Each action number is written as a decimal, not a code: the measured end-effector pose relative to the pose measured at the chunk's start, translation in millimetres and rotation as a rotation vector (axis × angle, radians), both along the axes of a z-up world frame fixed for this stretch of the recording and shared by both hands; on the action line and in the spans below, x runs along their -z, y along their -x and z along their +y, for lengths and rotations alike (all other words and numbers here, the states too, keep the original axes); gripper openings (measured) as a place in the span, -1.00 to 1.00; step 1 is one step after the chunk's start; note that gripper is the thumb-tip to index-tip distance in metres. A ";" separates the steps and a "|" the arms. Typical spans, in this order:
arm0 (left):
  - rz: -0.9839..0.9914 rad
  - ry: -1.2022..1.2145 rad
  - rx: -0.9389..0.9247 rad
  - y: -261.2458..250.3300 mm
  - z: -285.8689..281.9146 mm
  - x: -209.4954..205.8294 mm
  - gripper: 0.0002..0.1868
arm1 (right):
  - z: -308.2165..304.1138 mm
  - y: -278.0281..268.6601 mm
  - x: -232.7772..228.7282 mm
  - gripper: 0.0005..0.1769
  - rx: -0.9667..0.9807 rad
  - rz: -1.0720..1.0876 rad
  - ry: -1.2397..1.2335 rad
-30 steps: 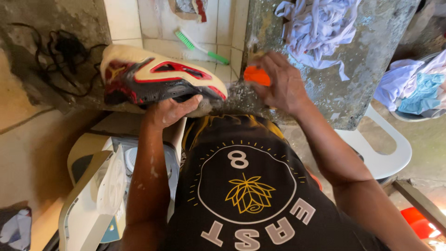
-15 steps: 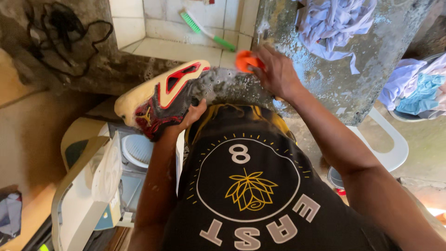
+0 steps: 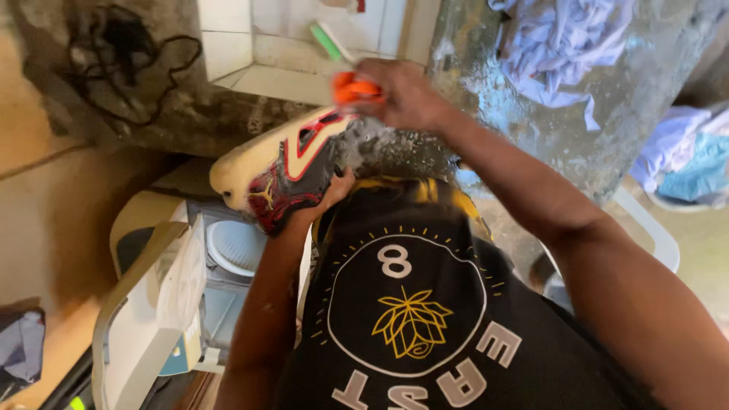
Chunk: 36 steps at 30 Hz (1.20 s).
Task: The person cleans a pair of sneakers by scrubbing the midsoles and uppers with an orange brush and wiping them with a cloth.
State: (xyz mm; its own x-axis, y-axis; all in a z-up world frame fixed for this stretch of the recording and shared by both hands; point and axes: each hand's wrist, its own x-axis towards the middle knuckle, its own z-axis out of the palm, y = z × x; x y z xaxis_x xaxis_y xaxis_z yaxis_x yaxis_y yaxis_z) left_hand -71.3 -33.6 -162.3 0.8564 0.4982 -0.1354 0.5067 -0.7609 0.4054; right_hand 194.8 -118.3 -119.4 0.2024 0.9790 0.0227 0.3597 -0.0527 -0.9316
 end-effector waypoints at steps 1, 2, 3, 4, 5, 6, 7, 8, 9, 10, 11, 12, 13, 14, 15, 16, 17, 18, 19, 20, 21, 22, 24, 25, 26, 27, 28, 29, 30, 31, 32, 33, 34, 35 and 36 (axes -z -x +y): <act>0.015 0.041 -0.024 5.1 -8.9 -0.1 -0.29 | -1.0 11.8 -3.1 -0.65 -0.015 0.065 -0.040; 0.042 0.077 -0.048 15.7 -19.9 -4.6 -0.29 | 1.0 30.1 -8.2 -0.69 -0.028 0.129 -0.080; 0.031 0.080 -0.045 11.3 -19.9 0.4 -0.29 | 0.5 44.0 -16.1 -0.68 -0.058 0.016 -0.183; 0.028 0.077 -0.054 12.9 -20.0 -0.9 -0.29 | -2.1 58.3 -24.6 -0.66 -0.089 -0.098 -0.286; 0.005 0.030 -0.023 3.7 -14.7 1.5 -0.29 | 8.8 54.8 -26.0 -0.64 -0.127 -0.230 -0.414; -0.022 -0.006 -0.016 -6.7 -5.5 4.6 -0.29 | 15.3 31.0 -22.5 -0.71 -0.088 -0.142 -0.382; -0.014 -0.021 -0.023 -1.5 -10.1 1.0 -0.29 | 8.4 13.6 -21.3 -0.79 -0.059 -0.016 -0.331; -0.010 -0.034 -0.038 2.0 -11.9 0.5 -0.29 | 7.2 7.0 -21.1 -0.86 -0.030 0.109 -0.278; -0.005 -0.013 -0.059 2.7 -9.3 3.5 -0.29 | 7.3 12.7 -23.6 -0.85 -0.043 0.116 -0.247; 0.007 0.004 -0.074 4.2 -10.3 5.9 -0.29 | 10.9 17.9 -27.6 -0.84 -0.056 0.125 -0.216; 0.011 0.027 -0.065 2.1 -10.1 8.9 -0.29 | 11.2 21.6 -33.9 -0.83 -0.048 0.127 -0.176; 0.020 0.049 -0.054 1.2 -10.8 10.9 -0.29 | 12.0 32.4 -42.5 -0.77 -0.098 0.094 -0.230; 0.033 0.059 -0.052 3.5 -14.4 11.5 -0.29 | 16.0 49.3 -52.0 -0.71 -0.164 0.062 -0.290; 0.048 0.065 -0.047 9.7 -17.7 8.8 -0.29 | 16.6 58.8 -59.3 -0.64 -0.230 0.030 -0.350; 0.043 0.045 -0.024 8.5 -15.4 9.0 -0.29 | 18.4 44.7 -58.1 -0.71 -0.198 0.067 -0.353; 0.033 0.025 -0.011 4.1 -11.4 11.1 -0.29 | 16.9 25.2 -54.5 -0.76 -0.166 0.104 -0.356; 0.034 0.007 -0.015 7.4 -11.7 8.8 -0.29 | 15.1 12.7 -50.8 -0.81 -0.148 0.157 -0.358; 0.034 -0.005 -0.036 7.0 -10.0 10.2 -0.29 | 15.3 3.5 -47.0 -0.81 -0.135 0.115 -0.286; 0.042 -0.006 -0.059 8.4 -6.7 11.9 -0.29 | 14.0 -0.3 -44.6 -0.81 -0.117 0.083 -0.207; 0.047 -0.013 -0.081 10.9 -4.6 13.0 -0.29 | 14.3 -1.2 -42.9 -0.81 -0.101 0.050 -0.129; 0.048 0.007 -0.069 9.2 -4.8 16.1 -0.29 | 12.0 10.4 -43.3 -0.77 -0.126 0.019 -0.230; 0.053 0.025 -0.056 4.9 -5.9 20.9 -0.29 | 16.1 34.5 -46.4 -0.73 -0.152 -0.014 -0.330; 0.086 0.074 -0.029 18.6 -17.7 13.6 -0.30 | 6.6 56.7 -49.7 -0.72 -0.149 0.004 -0.387; 0.068 0.066 -0.035 11.4 -13.9 17.2 -0.30 | 13.2 45.8 -43.0 -0.74 -0.141 0.010 -0.388; 0.056 0.049 -0.027 5.1 -11.3 18.6 -0.30 | 20.2 37.3 -38.1 -0.77 -0.133 0.016 -0.390; 0.038 0.013 -0.040 0.9 -6.7 18.2 -0.30 | 22.0 23.7 -34.0 -0.76 -0.098 0.024 -0.303; 0.017 -0.017 -0.058 -5.8 -1.8 20.6 -0.30 | 18.2 6.1 -31.6 -0.74 -0.061 0.030 -0.217; 0.033 -0.017 -0.072 1.1 -4.1 16.1 -0.30 | 13.0 6.1 -32.6 -0.73 -0.012 0.069 -0.105; 0.036 -0.008 -0.104 2.5 -3.1 17.7 -0.30 | 18.4 12.5 -32.3 -0.75 -0.089 0.081 -0.202; 0.041 0.033 -0.090 6.2 -7.3 19.2 -0.30 | 17.6 25.0 -33.4 -0.76 -0.119 0.094 -0.267; 0.056 0.070 -0.075 11.0 -12.1 20.3 -0.30 | 14.5 36.5 -34.8 -0.78 -0.148 0.107 -0.332; 0.057 0.083 -0.071 11.1 -13.1 23.4 -0.30 | 12.0 39.0 -34.7 -0.74 -0.150 0.080 -0.324; 0.062 0.090 -0.055 12.2 -15.5 25.3 -0.30 | 9.4 43.4 -34.6 -0.69 -0.152 0.054 -0.315; 0.049 0.058 -0.058 8.7 -14.8 30.5 -0.30 | 15.3 41.8 -30.4 -0.64 -0.184 0.012 -0.335; 0.040 0.013 -0.049 10.0 -12.7 32.3 -0.30 | 15.9 30.4 -23.5 -0.67 -0.143 0.030 -0.244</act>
